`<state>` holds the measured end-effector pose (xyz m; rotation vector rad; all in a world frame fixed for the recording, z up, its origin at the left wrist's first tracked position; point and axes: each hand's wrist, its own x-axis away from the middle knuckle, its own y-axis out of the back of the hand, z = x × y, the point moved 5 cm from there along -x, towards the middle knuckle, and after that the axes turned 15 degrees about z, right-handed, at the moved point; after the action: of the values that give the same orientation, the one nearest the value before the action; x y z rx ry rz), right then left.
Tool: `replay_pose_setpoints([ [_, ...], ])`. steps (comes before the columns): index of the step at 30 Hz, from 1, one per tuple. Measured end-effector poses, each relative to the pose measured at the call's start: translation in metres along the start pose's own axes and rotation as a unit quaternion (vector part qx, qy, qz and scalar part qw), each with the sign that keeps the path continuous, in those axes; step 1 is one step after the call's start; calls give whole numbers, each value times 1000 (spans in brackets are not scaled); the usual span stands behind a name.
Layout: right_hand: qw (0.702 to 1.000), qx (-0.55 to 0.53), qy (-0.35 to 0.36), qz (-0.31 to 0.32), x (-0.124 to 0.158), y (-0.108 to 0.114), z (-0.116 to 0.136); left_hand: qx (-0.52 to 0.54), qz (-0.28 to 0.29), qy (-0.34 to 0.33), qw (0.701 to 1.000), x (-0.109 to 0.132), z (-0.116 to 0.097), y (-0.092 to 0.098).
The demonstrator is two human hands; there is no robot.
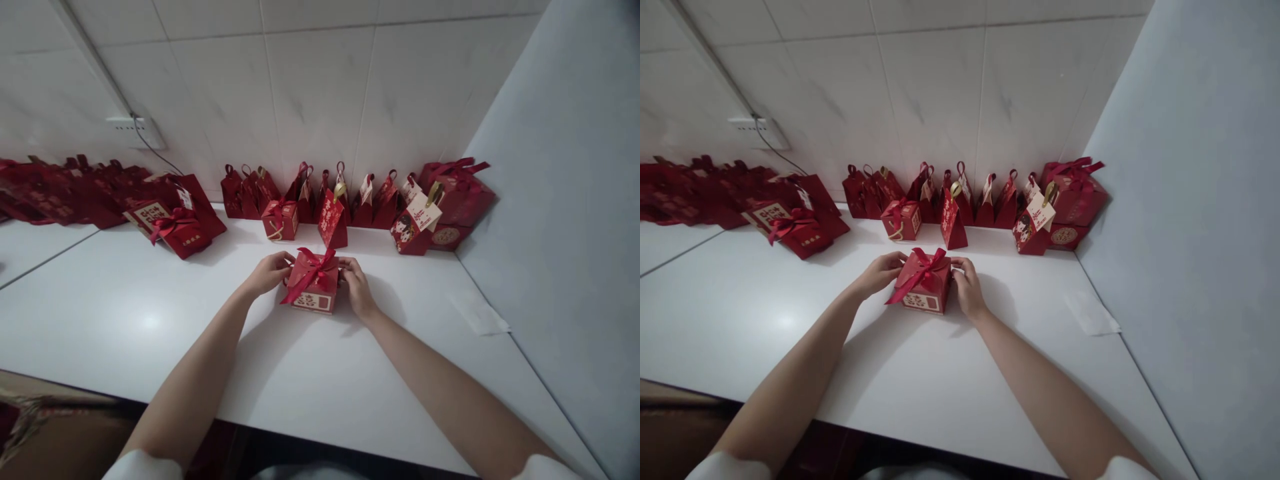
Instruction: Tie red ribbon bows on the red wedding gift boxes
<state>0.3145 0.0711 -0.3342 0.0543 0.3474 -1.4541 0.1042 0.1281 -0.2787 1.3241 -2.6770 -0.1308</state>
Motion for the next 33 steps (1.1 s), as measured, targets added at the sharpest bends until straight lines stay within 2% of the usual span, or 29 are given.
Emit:
replay_pose_setpoints([
  [4,999,30,16,-22,3,-1,7,58,-20,5,998,3,-2,2],
  [10,999,4,-36,-32,-3,2,-1,194,-50,14,980,7,-2,9],
  [13,994,-62,-63,-66,-10,15,-1,289,-66,6,955,8,-3,17],
  [16,981,-144,-91,-89,-16,32,9,395,-72,-29,916,12,-10,26],
  [20,962,-228,-124,-89,-18,47,33,508,-83,-91,852,20,-19,36],
  [24,945,-277,-147,-90,-19,51,51,576,-95,-103,806,24,-20,38],
  [28,934,-304,-151,-109,-20,55,59,604,-111,-92,784,23,-19,38],
  [33,929,-304,-169,-124,-20,65,58,593,-142,-76,789,22,-15,37],
])
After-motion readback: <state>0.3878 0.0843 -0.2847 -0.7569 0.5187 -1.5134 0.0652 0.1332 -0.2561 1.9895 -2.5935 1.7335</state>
